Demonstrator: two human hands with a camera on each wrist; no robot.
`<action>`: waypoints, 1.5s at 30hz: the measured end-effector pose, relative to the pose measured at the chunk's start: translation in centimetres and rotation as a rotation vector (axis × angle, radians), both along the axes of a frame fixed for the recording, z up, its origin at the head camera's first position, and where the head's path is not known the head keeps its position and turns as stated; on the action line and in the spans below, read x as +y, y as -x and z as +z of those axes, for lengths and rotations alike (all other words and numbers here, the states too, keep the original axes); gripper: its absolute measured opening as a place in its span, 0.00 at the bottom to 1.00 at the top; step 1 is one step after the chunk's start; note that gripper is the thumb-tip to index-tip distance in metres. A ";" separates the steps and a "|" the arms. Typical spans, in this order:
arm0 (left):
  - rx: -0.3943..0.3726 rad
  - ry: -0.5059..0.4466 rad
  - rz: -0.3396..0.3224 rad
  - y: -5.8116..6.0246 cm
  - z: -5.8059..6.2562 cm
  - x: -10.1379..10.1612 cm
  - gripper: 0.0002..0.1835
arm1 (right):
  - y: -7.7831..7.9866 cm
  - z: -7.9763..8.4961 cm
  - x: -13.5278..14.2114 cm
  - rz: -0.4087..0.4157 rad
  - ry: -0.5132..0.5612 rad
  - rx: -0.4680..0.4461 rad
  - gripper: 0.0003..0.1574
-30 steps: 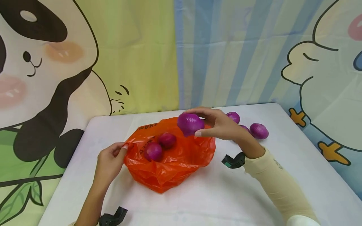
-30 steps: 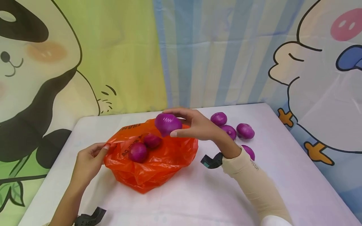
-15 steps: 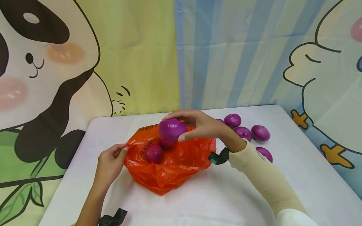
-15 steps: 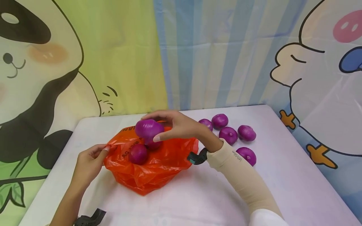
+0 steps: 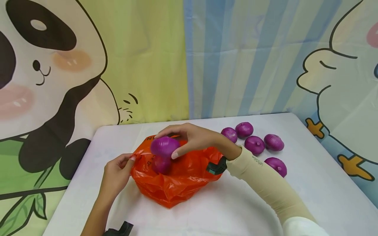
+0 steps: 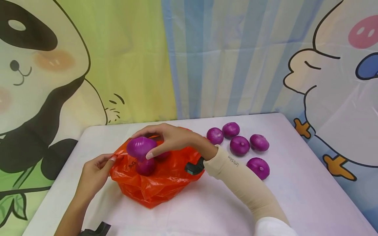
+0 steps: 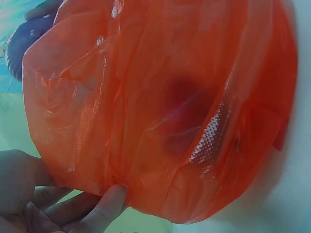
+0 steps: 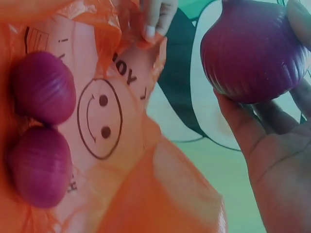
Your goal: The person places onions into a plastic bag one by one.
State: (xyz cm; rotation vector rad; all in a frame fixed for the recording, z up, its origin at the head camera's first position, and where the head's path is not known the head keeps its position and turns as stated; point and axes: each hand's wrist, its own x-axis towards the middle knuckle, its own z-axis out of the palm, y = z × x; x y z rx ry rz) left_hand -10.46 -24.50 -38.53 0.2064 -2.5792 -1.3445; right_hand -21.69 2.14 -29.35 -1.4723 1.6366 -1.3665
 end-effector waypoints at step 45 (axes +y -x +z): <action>0.007 0.006 -0.007 0.1 -0.3 0.2 0.18 | 3.4 -7.8 -3.8 -0.092 -0.260 0.175 0.38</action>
